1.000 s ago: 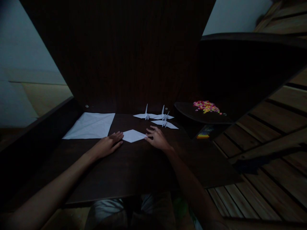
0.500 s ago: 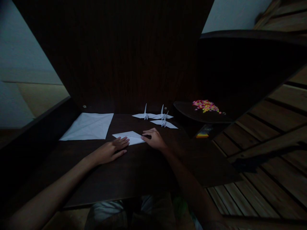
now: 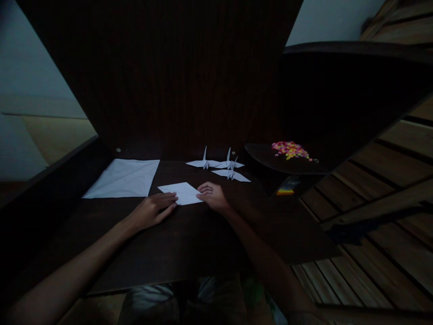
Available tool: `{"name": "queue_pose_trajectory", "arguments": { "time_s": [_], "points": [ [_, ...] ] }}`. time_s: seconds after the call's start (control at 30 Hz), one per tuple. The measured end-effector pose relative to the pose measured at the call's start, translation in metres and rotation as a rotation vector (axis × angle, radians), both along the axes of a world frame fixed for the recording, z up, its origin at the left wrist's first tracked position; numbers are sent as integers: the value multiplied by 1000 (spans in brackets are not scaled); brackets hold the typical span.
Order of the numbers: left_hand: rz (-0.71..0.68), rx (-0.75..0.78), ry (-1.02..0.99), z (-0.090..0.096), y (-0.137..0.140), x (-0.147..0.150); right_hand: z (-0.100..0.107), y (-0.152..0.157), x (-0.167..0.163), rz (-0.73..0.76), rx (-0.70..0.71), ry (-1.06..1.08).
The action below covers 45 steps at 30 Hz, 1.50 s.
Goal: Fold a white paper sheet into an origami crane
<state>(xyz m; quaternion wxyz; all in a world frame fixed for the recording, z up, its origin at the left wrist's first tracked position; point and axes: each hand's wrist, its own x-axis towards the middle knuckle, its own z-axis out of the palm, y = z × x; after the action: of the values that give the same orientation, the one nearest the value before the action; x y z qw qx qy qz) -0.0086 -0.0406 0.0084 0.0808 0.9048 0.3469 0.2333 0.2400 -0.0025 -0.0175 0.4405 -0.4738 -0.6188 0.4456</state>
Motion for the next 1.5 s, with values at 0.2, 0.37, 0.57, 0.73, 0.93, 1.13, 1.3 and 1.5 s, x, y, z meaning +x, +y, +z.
{"name": "queue_pose_trajectory", "arguments": {
  "time_s": [0.2, 0.37, 0.57, 0.73, 0.93, 1.13, 1.3, 1.5],
  "points": [
    [491, -86, -257, 10, 2, -2, 3, -4, -9, -102, 23, 200],
    [470, -487, -587, 13, 4, 4, 4, -13, -22, -125, 52, 294],
    [422, -762, -898, 9, 6, 10, 5, -19, -29, -139, 58, 338],
    [430, -962, -1074, 7, 6, 15, 5, -20, -31, -155, 63, 358],
    [308, -972, -1046, 3, 4, 18, 6, -24, -34, -73, 11, 330],
    [281, -948, -933, 3, 2, 11, 11, -26, -31, -24, -45, 260],
    [135, -1007, -791, 7, -3, 12, 16, -28, -29, 1, -81, 238],
    [79, -1001, -745, 10, -5, 13, 18, -33, -33, 89, -96, 226]
  ]
}}
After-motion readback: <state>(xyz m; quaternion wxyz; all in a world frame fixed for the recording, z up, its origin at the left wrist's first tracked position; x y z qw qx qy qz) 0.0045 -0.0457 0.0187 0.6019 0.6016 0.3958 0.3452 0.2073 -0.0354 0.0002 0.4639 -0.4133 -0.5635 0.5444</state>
